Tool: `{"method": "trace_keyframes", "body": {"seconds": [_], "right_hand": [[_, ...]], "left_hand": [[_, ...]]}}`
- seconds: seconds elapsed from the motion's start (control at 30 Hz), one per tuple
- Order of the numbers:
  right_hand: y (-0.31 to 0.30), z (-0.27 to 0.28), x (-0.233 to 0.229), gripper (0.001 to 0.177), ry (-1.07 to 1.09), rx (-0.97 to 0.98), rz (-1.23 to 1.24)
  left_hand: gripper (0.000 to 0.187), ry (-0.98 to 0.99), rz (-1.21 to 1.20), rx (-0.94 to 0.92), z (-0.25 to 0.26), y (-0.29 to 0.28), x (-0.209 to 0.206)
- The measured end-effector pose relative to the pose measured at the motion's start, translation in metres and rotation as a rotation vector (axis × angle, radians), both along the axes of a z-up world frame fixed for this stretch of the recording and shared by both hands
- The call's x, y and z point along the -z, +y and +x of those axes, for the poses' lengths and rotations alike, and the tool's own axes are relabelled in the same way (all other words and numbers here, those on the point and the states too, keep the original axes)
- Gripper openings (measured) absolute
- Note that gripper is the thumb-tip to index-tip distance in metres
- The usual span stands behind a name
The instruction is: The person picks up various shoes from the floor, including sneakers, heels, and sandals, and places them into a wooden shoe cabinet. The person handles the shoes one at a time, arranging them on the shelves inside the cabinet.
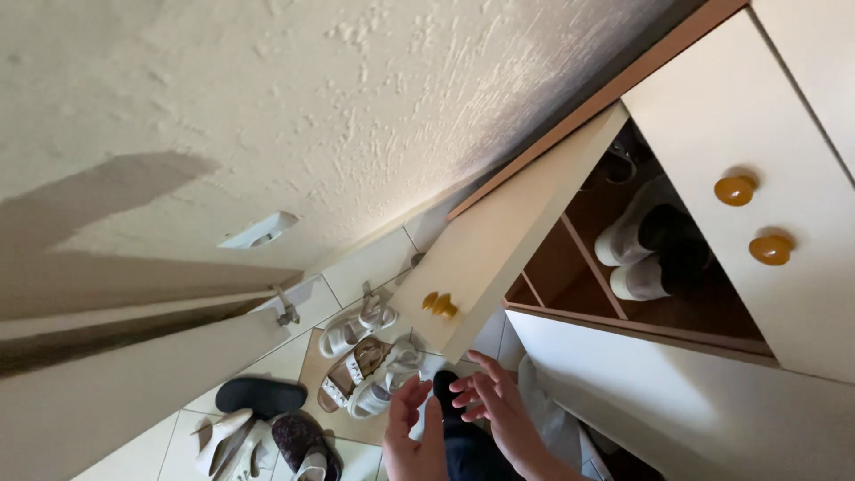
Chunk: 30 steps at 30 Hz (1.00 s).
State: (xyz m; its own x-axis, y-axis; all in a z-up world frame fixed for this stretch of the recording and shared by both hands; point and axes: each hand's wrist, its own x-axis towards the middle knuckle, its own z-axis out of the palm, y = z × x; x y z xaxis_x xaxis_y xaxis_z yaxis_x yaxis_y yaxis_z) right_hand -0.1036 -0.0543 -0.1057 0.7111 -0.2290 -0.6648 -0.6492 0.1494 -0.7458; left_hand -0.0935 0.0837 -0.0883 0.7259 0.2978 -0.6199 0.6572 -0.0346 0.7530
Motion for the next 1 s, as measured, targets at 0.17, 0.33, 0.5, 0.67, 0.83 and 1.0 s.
{"method": "trace_keyframes", "body": {"seconds": [0.17, 0.33, 0.5, 0.67, 0.83, 1.0], "right_hand": [[0.029, -0.021, 0.014, 0.056, -0.010, -0.006, -0.003], [0.060, -0.044, 0.020, 0.063, -0.004, -0.076, 0.022], [0.088, -0.063, 0.029, 0.064, 0.041, -0.148, -0.019], [0.121, -0.067, 0.024, 0.061, 0.076, -0.254, -0.066], [0.146, -0.065, 0.029, 0.057, 0.079, -0.381, -0.069], [0.173, -0.061, 0.022, 0.050, 0.093, -0.492, -0.122]], "left_hand": [[0.036, -0.031, -0.005, -0.072, -0.031, 0.038, 0.012], [0.044, -0.079, 0.019, -0.089, -0.066, 0.079, 0.015], [0.041, -0.010, 0.064, -0.151, -0.092, 0.115, 0.011], [0.036, 0.038, 0.080, -0.269, -0.119, 0.146, 0.011], [0.037, 0.092, 0.030, -0.453, -0.136, 0.172, 0.003], [0.037, 0.105, -0.026, -0.644, -0.162, 0.181, 0.016]]}}
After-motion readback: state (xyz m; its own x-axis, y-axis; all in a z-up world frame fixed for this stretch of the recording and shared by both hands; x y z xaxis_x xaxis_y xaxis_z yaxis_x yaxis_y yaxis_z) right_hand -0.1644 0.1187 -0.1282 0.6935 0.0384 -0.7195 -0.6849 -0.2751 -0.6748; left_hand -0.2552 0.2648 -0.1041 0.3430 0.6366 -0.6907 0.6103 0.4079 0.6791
